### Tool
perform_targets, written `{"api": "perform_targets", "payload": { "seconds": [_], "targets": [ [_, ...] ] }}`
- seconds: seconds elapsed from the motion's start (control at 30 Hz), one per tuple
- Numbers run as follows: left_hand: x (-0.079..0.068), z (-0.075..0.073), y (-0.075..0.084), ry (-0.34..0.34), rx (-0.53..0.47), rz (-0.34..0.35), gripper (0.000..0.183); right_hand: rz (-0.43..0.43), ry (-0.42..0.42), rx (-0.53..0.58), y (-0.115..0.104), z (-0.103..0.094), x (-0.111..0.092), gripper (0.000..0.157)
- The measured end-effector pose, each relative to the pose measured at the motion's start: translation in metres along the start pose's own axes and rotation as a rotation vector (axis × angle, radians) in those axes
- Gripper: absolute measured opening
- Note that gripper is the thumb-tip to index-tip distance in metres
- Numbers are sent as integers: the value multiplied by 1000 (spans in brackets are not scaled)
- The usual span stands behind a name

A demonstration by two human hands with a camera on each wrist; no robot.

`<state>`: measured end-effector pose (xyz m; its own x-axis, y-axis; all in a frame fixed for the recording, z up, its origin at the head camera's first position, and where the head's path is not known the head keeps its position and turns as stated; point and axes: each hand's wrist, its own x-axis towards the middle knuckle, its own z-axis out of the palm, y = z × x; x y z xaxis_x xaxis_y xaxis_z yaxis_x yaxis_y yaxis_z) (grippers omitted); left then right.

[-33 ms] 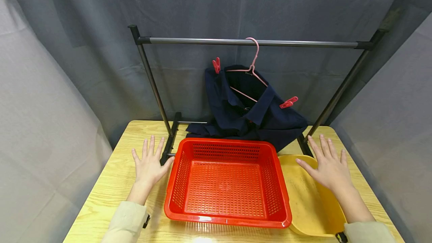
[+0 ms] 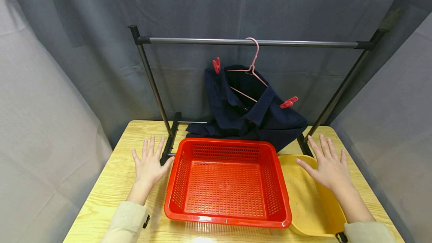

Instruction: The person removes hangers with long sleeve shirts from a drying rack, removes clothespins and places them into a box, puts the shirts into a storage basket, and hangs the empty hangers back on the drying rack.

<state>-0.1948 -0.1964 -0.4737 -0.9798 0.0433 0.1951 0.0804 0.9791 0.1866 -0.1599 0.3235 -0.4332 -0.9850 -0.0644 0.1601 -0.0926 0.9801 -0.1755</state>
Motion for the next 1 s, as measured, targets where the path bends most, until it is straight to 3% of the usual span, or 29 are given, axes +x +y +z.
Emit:
{"api": "perform_targets", "payload": {
  "seconds": [0.47,0.57,0.67,0.83,1.0],
  "targets": [
    [1,1,-2,-12,-3,-1,77,-13,-2,-6,2,2,2,85],
    [3,2,-4,13,-16,-4,75,-11,3,8,2,2,3,84],
    [7,5,-8,102,-48,-1,68,-11,28,24,3,1,5,82],
    [21,13,-17,359,-113,24,54,-18,134,58,1,-9,11,73],
    [45,13,-22,591,-187,33,43,-3,220,90,-6,-25,21,67]
  ]
}}
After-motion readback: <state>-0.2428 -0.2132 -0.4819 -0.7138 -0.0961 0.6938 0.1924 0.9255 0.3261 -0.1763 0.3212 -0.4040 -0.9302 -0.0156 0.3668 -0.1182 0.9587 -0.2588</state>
